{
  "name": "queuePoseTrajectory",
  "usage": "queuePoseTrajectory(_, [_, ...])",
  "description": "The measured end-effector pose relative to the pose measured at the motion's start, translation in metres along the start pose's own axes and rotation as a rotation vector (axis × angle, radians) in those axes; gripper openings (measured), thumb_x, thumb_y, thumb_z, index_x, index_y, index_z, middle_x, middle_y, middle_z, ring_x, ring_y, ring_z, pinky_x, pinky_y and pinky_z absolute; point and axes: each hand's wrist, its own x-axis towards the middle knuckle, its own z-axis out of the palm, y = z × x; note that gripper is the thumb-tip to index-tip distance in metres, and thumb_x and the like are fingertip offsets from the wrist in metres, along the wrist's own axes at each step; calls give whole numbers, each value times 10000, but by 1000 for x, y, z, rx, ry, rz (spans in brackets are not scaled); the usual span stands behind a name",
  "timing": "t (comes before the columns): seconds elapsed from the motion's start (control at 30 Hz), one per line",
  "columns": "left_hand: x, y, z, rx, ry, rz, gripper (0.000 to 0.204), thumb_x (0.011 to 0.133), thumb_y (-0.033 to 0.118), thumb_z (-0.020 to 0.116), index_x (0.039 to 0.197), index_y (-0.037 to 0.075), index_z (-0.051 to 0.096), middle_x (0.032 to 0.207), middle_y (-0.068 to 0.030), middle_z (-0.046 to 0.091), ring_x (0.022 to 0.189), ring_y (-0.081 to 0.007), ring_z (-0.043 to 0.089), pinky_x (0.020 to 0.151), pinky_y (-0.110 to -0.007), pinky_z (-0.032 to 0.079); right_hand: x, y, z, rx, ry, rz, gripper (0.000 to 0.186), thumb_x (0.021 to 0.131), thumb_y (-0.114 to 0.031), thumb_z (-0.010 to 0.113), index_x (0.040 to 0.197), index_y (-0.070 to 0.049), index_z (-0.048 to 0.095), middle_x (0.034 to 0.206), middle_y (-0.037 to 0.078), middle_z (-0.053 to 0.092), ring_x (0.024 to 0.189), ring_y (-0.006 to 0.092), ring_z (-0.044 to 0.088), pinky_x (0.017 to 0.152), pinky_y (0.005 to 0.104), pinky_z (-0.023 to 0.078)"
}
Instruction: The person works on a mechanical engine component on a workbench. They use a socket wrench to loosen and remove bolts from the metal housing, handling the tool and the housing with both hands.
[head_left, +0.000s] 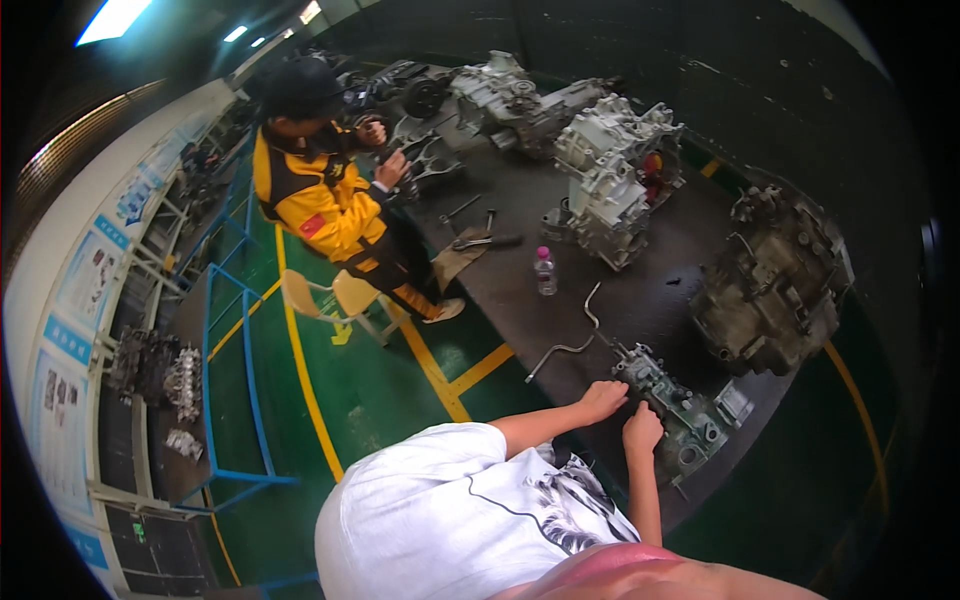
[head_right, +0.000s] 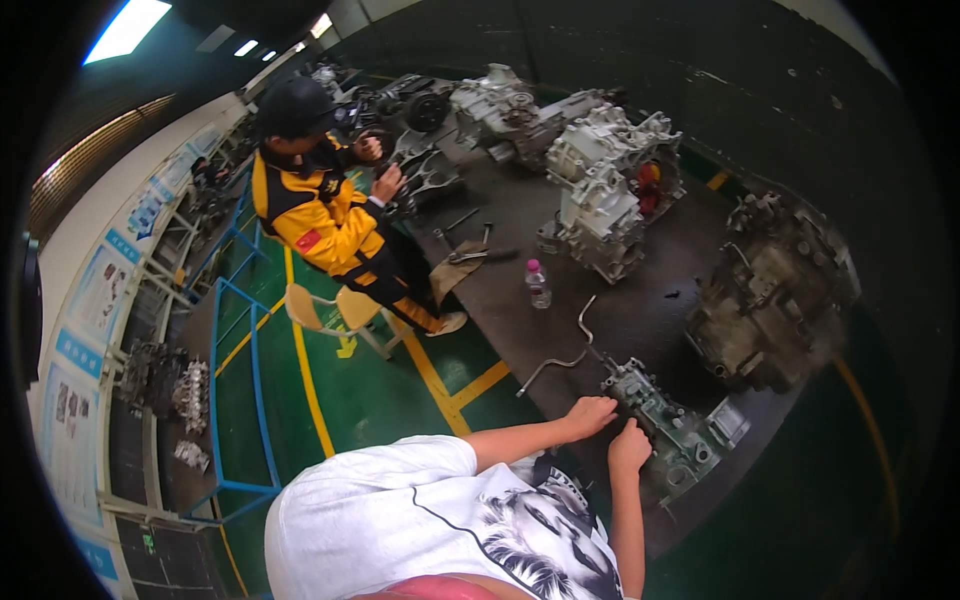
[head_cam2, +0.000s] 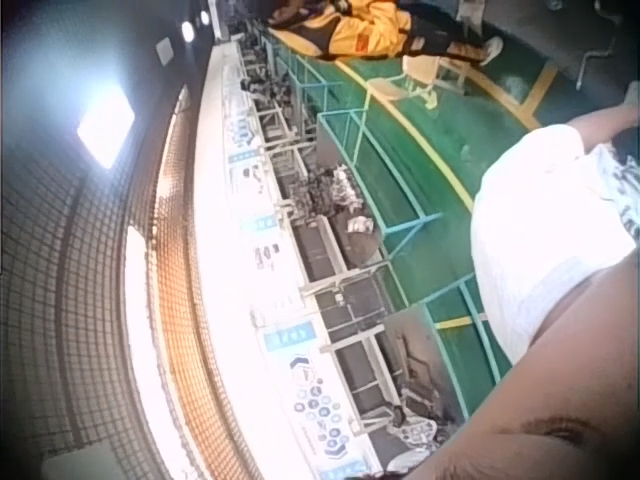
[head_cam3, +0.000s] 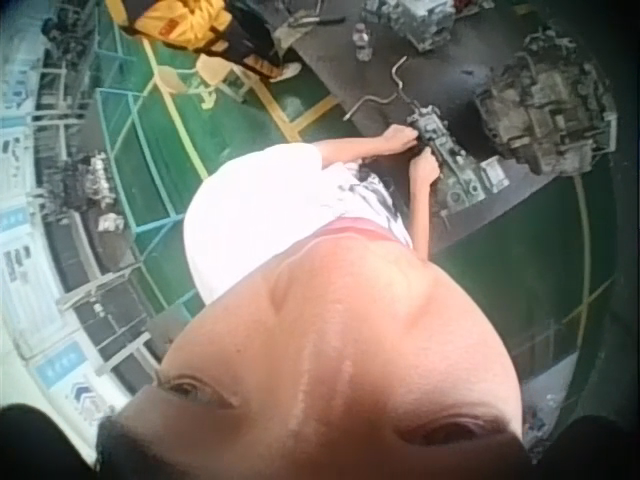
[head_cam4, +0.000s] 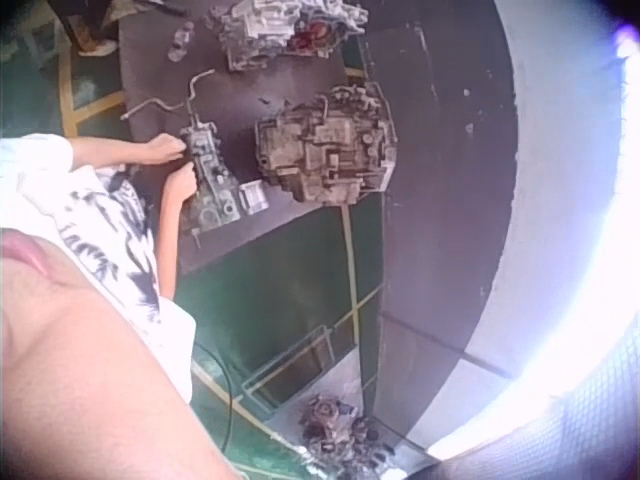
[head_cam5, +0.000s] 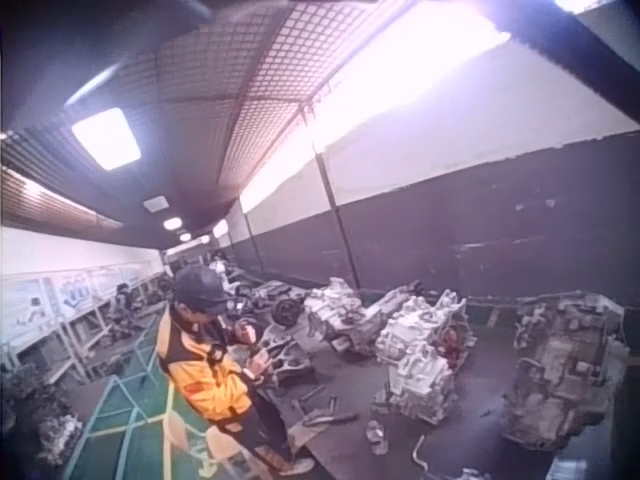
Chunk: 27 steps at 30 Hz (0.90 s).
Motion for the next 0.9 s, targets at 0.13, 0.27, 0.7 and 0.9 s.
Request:
queuePoseTrajectory(0.13, [0, -5, -2, -71, 75, 133, 183, 823, 186, 620, 866, 29, 536, 829, -170, 609, 805, -352, 617, 676, -442, 499, -7, -6, 0, 13, 23, 67, 103, 825, -68, 538, 907, -13, 567, 762, 184, 651, 730, 360, 656, 644, 461, 525])
queuePoseTrajectory(0.27, [3, 11, -17, -142, 12, -112, 210, 848, 215, 610, 873, 20, 534, 839, -177, 615, 825, -362, 618, 694, -452, 495, -6, -13, -10, 124, 65, 107, 89, 843, -70, 567, 896, -3, 541, 762, 200, 648, 737, 383, 647, 652, 467, 511])
queuePoseTrajectory(0.7, [6, -30, -5, -395, -203, -26, 310, 869, 329, 600, 862, 23, 554, 786, -190, 630, 778, -386, 624, 667, -470, 489, -5, -35, -22, 132, 87, 228, 109, 857, -106, 574, 911, -13, 590, 806, 208, 650, 754, 409, 632, 663, 484, 493])
queuePoseTrajectory(0.9, [0, -32, 31, -1202, -414, -547, 321, 955, 316, 534, 884, 6, 578, 657, -84, 634, 516, -156, 605, 453, -290, 482, -16, -35, 2, 366, -25, 260, 291, 827, -35, 608, 1116, 3, 598, 762, 179, 670, 656, 259, 672, 619, 372, 526])
